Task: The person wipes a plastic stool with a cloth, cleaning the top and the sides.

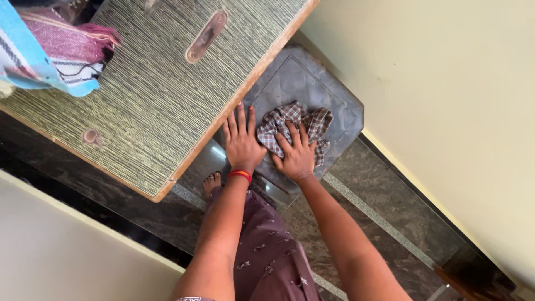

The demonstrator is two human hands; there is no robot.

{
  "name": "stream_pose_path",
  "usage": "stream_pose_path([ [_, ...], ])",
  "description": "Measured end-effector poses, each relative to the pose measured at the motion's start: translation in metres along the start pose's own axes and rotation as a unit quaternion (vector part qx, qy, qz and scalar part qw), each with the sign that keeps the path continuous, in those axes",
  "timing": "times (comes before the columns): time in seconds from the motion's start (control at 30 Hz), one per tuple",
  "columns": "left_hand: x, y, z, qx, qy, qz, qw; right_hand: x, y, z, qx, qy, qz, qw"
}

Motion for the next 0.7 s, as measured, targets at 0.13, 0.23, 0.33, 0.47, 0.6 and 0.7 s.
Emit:
stream_pose_path([
  [0.13, 0.001, 0.001, 0.008, -0.049, 0.001, 0.004, 0.999, 0.0, -0.004, 0.01, 0.005, 0.019, 0.04, 0.999],
  [0.23, 0.004, 0.003, 0.007, 0.0, -0.004, 0.032, 0.999, -0.003, -0.002, 0.021, -0.03, 0.023, 0.003, 0.999],
  [0.33, 0.001, 0.017, 0.01, -0.011, -0.003, 0.008, 1.0, 0.004, -0.011, 0.047, -0.04, -0.003, 0.017, 0.999],
  [0.47, 0.001, 0.019, 0.011, 0.05, -0.016, -0.021, 0.998, 0.005, -0.008, 0.122, -0.045, 0.031, 0.034, 0.998],
  [0.6, 0.001, 0.017, 0.017, 0.077, -0.025, -0.03, 0.996, 0.019, 0.012, 0.186, -0.082, 0.071, 0.037, 0.993],
  [0.7, 0.003, 0.011, 0.017, 0.106, -0.018, 0.012, 0.994, 0.045, 0.036, 0.229, -0.115, 0.066, 0.01, 0.991],
])
Point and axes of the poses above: each hand's wrist, its own z-axis towards the middle knuckle, its own y-axis out of the palm, x = y × z, the point moved 7 cm from there along z, towards the middle knuckle, and after that the axes turned 7 degrees about z, right-handed, at the moved point
